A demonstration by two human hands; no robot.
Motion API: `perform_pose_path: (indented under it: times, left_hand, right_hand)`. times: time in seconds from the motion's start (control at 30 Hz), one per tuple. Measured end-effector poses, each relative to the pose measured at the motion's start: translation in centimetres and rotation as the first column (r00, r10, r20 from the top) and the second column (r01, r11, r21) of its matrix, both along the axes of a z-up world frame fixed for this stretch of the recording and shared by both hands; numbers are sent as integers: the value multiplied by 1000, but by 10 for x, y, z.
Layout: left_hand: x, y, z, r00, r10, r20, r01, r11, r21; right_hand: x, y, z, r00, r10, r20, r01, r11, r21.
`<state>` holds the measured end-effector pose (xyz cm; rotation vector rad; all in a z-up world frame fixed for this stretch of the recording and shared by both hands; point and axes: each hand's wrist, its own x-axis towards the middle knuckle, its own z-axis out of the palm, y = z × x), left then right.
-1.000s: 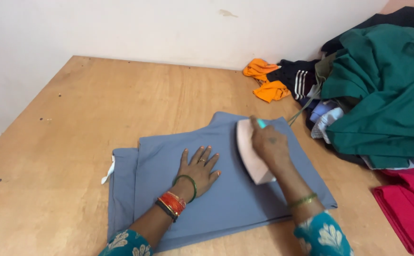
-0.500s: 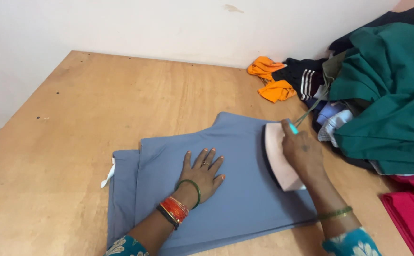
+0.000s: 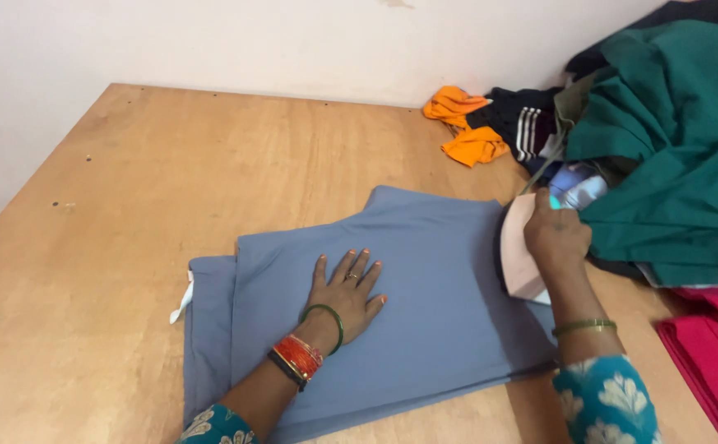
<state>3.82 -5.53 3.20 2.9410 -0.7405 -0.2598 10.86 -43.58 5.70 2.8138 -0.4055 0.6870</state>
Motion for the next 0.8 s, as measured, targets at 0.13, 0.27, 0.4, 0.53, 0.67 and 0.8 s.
perform_pose_path:
  times: [0.13, 0.27, 0.4, 0.53, 0.67, 0.8]
  left_hand:
    - [3, 1, 3, 1000, 9, -2, -9, 1000, -2]
    - [3, 1, 2, 1000, 8, 3, -8, 1000, 13]
    - [4, 1, 1, 1000, 19, 3, -19, 1000, -9]
    - [3, 1, -1, 999, 19, 32, -18, 1000, -14]
    - [2, 1, -4, 999, 26, 37, -25, 999, -30]
    - [2, 2, -10, 997, 11, 72, -8, 999, -44]
  right_hand:
    - [-8, -11, 11, 995, -41, -96, 45, 998, 33]
    - [-73, -11, 12, 974, -69, -216, 83, 995, 55]
    - [-135, -17, 25, 977, -92, -192, 84, 995, -48]
    - [-173, -33, 35, 991, -121, -56, 125, 990, 62]
    - [-200, -56, 19, 884, 115, 453, -174, 981, 90]
    - [-219, -77, -21, 731, 74, 679, -424, 828, 366]
